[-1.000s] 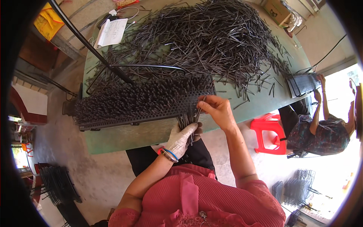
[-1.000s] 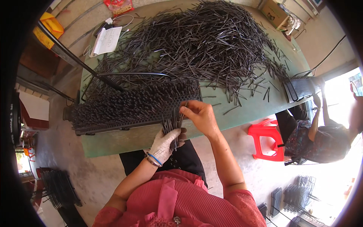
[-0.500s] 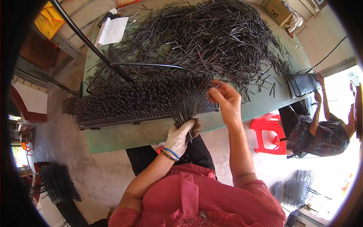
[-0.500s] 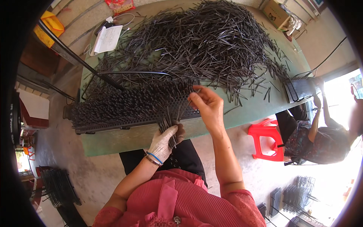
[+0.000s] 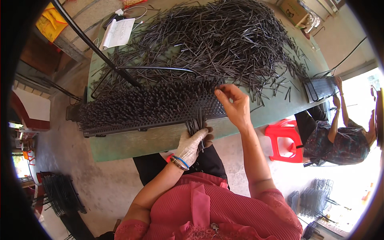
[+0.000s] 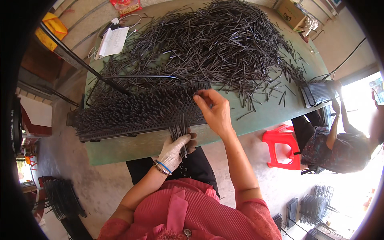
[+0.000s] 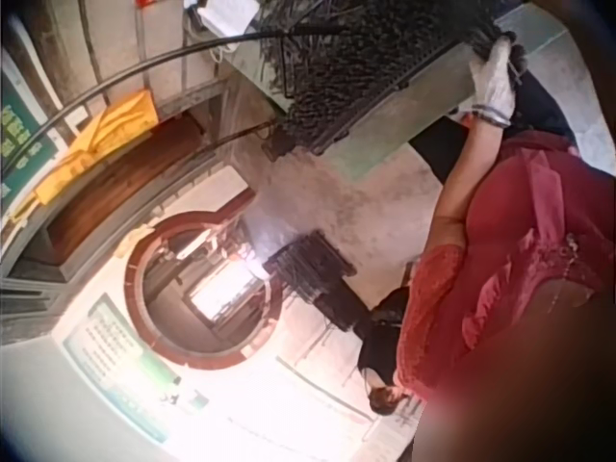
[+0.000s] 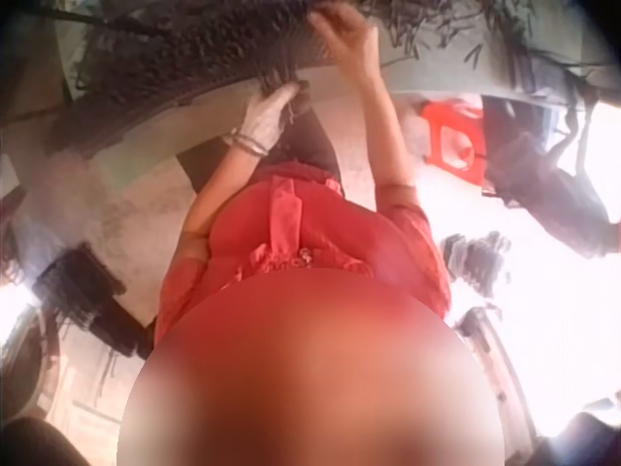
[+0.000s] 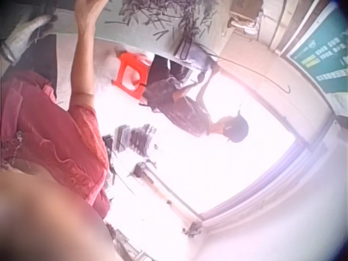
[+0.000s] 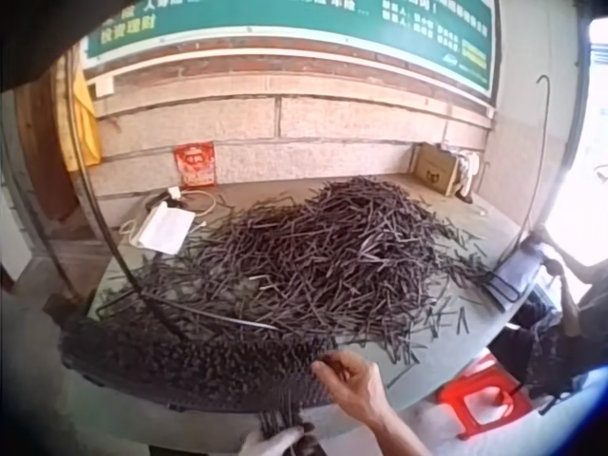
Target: Inserting and organizing metal pins into a bristled board for sorting or preparation.
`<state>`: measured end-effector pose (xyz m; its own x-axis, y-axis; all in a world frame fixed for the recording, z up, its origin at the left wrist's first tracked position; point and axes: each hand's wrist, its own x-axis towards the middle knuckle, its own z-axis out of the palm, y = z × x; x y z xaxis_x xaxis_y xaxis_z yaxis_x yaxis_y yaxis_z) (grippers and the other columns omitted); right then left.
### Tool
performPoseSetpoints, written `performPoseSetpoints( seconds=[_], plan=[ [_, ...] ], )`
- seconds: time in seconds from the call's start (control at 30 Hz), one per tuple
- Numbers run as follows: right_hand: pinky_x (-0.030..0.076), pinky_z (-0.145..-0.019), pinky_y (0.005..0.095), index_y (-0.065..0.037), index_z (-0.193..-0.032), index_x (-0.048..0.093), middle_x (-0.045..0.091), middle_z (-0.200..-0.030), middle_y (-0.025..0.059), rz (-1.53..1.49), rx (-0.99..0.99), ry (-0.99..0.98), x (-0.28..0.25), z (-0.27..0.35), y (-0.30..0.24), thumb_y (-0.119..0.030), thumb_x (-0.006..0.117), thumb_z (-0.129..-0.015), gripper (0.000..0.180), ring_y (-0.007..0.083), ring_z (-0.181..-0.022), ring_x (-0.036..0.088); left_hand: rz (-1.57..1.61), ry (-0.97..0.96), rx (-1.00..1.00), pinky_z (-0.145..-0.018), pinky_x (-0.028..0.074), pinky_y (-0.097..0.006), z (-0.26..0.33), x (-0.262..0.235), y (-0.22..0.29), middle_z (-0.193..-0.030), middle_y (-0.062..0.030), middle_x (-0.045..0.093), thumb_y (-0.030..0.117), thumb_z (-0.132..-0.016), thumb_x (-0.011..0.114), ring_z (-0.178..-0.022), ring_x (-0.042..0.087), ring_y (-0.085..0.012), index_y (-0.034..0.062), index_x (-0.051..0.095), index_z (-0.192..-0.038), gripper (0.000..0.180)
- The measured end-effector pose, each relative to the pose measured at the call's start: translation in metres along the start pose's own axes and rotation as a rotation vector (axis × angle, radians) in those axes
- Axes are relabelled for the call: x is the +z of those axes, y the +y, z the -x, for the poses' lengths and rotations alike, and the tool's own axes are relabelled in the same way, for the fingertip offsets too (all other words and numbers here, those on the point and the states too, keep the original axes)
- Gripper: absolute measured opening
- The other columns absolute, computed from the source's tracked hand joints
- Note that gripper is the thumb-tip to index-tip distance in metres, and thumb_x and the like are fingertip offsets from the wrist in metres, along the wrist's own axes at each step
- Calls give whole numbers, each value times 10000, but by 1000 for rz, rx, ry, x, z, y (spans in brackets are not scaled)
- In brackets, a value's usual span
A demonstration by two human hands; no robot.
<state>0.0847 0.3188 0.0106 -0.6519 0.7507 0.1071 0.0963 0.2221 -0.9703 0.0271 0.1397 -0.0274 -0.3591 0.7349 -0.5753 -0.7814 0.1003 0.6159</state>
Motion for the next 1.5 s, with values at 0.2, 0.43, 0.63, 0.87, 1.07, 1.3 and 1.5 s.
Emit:
performPoseSetpoints(
  seconds=[0.2, 0.43, 0.63, 0.87, 1.07, 1.3, 1.5],
  plan=[
    [473, -682, 237, 17, -993, 675, 668, -841, 28, 101, -247, 10, 12, -21, 5, -83, 700, -890, 146, 74, -746, 576, -17, -20, 0, -638, 550, -275, -3, -1, -3, -1016, -114, 690, 101, -923, 631, -733, 653, -158, 13, 572, -1153, 254],
    [489, -693, 261, 15, -990, 673, 668, -862, 64, 157, -271, -38, 17, -24, 6, -70, 699, -875, 145, 128, -753, 611, 10, -39, -22, -663, 565, -292, -3, -4, -1, -1015, -122, 685, 109, -931, 621, -768, 666, -171, 5, 571, -1151, 249],
    [507, -706, 288, 22, -978, 668, 670, -915, 90, 229, -389, -125, 18, -30, 8, -50, 687, -873, 129, 186, -792, 636, 11, -56, -64, -772, 590, -350, -2, -3, 3, -1061, -137, 673, 108, -943, 586, -909, 687, -220, 4, 567, -1192, 270],
    [512, -718, 314, 28, -965, 662, 666, -926, 108, 322, -540, -94, 14, -33, 13, -31, 682, -866, 117, 228, -806, 647, 7, -62, -73, -782, 595, -349, -3, -6, 3, -1051, -135, 673, 101, -940, 596, -912, 685, -218, -1, 565, -1193, 275],
    [518, -726, 322, 32, -965, 661, 675, -960, 125, 282, -562, -129, 16, -33, 17, -28, 684, -855, 128, 270, -842, 664, 12, -64, -75, -776, 596, -345, -3, -4, 3, -1050, -134, 673, 101, -937, 601, -909, 682, -215, -2, 571, -1189, 273],
    [462, -755, 330, -12, -958, 681, 685, -916, 92, 395, -536, -74, 20, -25, 15, -57, 705, -841, 128, 249, -803, 652, 13, -30, -66, -716, 597, -308, -3, -5, 3, -1037, -132, 674, 99, -928, 617, -877, 682, -202, 0, 575, -1183, 277],
    [435, -764, 317, -34, -963, 684, 685, -882, 60, 474, -577, -2, 22, -21, 18, -58, 725, -814, 156, 230, -780, 651, 31, -23, -65, -682, 583, -306, -2, -4, 4, -996, -129, 677, 107, -927, 634, -837, 682, -209, -1, 575, -1163, 266]
  ],
)
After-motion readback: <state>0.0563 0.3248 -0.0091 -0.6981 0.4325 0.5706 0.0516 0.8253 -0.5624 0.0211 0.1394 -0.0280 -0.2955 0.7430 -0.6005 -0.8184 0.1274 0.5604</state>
